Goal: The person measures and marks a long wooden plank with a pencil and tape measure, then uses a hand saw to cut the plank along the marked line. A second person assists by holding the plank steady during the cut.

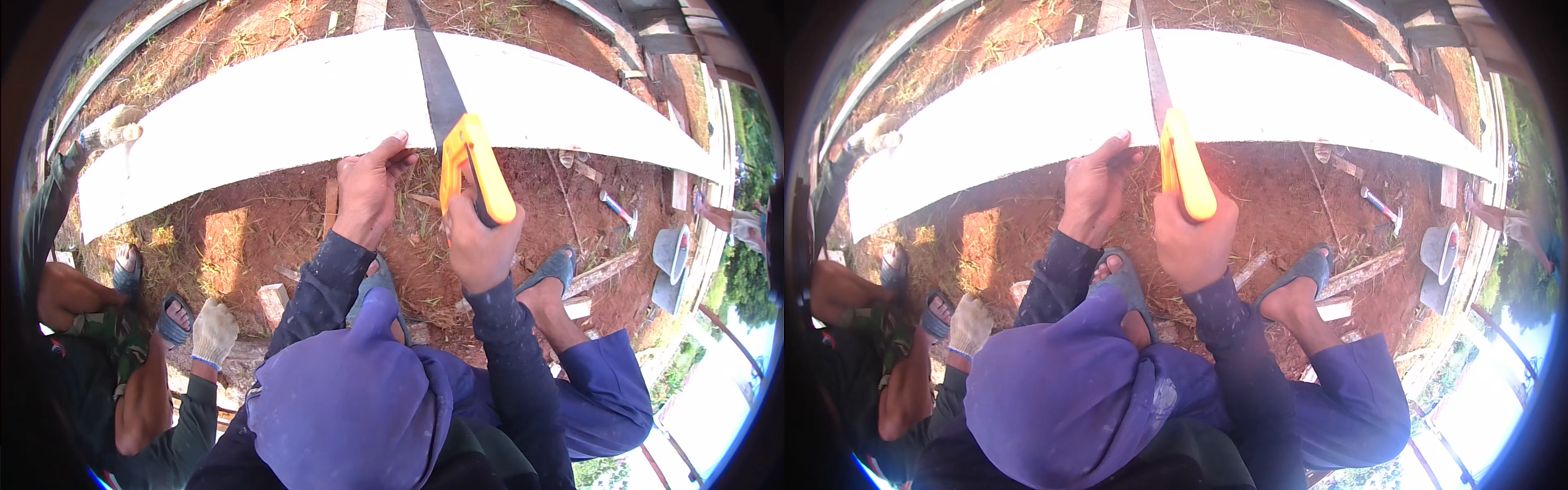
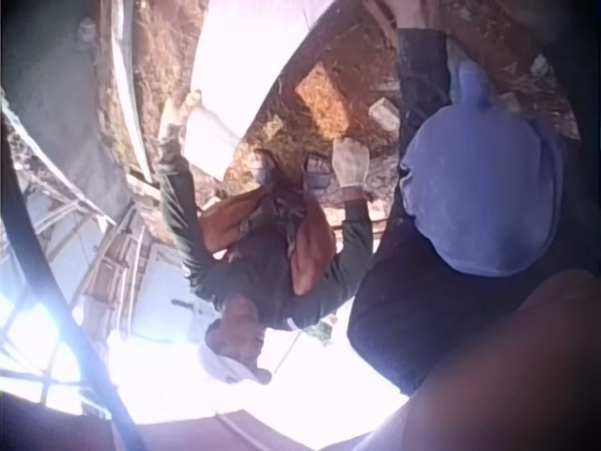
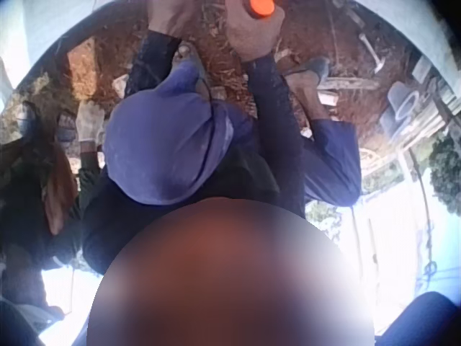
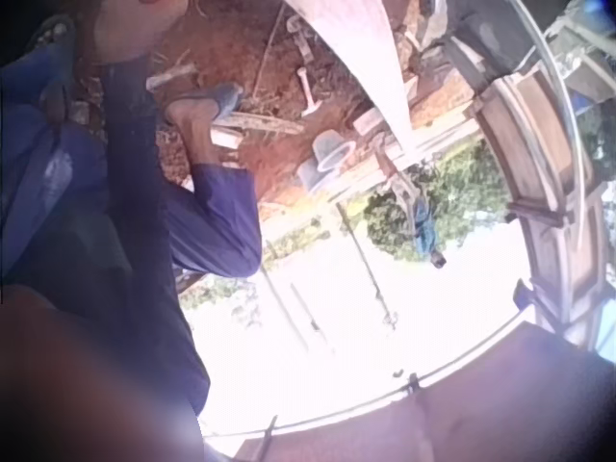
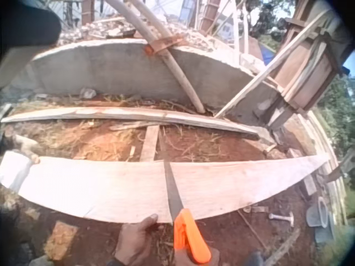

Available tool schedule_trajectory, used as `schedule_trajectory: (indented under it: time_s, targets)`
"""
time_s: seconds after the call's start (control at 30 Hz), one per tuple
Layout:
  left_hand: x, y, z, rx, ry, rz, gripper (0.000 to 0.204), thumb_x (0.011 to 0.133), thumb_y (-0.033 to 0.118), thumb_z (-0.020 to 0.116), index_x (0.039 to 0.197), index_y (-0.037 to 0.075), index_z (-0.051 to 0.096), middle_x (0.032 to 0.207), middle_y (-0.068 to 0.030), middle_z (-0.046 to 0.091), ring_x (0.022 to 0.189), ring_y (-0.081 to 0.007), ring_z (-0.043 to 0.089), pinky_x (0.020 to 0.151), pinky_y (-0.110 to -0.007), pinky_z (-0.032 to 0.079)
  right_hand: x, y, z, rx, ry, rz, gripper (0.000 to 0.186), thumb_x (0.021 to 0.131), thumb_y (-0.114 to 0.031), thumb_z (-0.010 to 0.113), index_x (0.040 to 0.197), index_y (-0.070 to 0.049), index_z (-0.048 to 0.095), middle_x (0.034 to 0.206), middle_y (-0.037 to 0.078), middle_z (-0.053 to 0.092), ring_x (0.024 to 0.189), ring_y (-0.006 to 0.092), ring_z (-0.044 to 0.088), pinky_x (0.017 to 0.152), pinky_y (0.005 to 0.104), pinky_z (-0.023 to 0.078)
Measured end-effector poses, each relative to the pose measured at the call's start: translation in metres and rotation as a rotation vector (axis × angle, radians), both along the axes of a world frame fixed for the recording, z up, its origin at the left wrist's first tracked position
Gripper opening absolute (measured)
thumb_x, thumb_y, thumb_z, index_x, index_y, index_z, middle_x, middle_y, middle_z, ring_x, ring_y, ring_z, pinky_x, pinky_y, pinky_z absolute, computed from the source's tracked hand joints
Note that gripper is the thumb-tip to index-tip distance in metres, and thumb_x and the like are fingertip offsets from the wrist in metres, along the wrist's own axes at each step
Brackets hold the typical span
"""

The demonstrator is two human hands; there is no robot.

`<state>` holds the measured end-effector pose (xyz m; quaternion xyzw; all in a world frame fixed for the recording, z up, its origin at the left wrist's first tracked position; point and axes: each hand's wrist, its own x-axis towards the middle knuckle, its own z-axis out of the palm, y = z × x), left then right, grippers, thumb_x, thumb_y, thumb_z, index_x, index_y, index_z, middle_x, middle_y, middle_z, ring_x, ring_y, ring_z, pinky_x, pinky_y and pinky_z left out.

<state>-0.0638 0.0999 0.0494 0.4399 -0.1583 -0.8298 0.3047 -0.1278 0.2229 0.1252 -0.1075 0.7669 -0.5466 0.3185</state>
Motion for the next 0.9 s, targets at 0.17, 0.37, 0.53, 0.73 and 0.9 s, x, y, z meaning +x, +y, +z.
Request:
schedule_trajectory:
  time_s: [0.17, 0.37, 0.53, 0.73, 0.9]
  targets:
    - [0.001, 0.002, -0.001, -0.019, -0.006, -0.054, 0.012, 0.09, 0.004, 0.07, 0.099, -0.004, 0.071, 0.097, -0.0111, 0.07, 0.092, -0.0201, 0.067, 0.079, -0.036, 0.056, 0.075, 0.14, 0.065, 0.08, 0.068, 0.094, 0.005, 0.082, 0.004, 0.053, 0.083, 0.004, 0.058, 0.062, 0.006, 0.056, 0.054, 0.0117, 0.053, 0.053, 0.0265, 0.044]
    - [0.001, 0.002, -0.006, -0.026, -0.014, -0.03, 0.013, 0.089, 0.004, 0.071, 0.095, -0.007, 0.07, 0.092, -0.0118, 0.07, 0.084, -0.0195, 0.068, 0.074, -0.033, 0.057, 0.031, 0.042, 0.022, 0.116, 0.11, 0.086, 0.011, 0.084, 0.0, 0.06, 0.094, 0.005, 0.062, 0.065, 0.002, 0.057, 0.061, 0.0066, 0.053, 0.055, 0.0271, 0.043]
    - [-0.005, 0.002, -0.002, -0.006, 0.027, -0.014, 0.013, 0.088, 0.004, 0.072, 0.092, -0.008, 0.07, 0.087, -0.0119, 0.07, 0.079, -0.0188, 0.068, 0.072, -0.031, 0.057, -0.016, -0.035, -0.005, -0.052, 0.092, -0.018, 0.005, 0.085, -0.001, 0.061, 0.084, 0.004, 0.061, 0.062, 0.001, 0.055, 0.058, 0.0064, 0.053, 0.052, 0.0275, 0.042]
    - [0.001, 0.001, 0.005, -0.011, -0.013, -0.027, 0.013, 0.088, 0.004, 0.072, 0.092, -0.008, 0.07, 0.091, -0.0129, 0.07, 0.082, -0.02, 0.068, 0.074, -0.033, 0.057, 0.082, 0.149, 0.065, 0.126, 0.115, 0.135, 0.007, 0.082, 0.003, 0.054, 0.084, 0.003, 0.061, 0.062, 0.005, 0.056, 0.054, 0.0128, 0.055, 0.054, 0.0275, 0.045]
    - [0.002, 0.0, 0.001, -0.024, -0.02, -0.002, 0.013, 0.089, 0.004, 0.071, 0.094, -0.008, 0.07, 0.092, -0.0131, 0.07, 0.083, -0.0199, 0.068, 0.074, -0.033, 0.057, 0.073, 0.117, 0.043, 0.116, 0.066, 0.052, 0.012, 0.083, -0.001, 0.059, 0.093, 0.002, 0.066, 0.067, 0.006, 0.06, 0.061, 0.0136, 0.06, 0.06, 0.0294, 0.049]
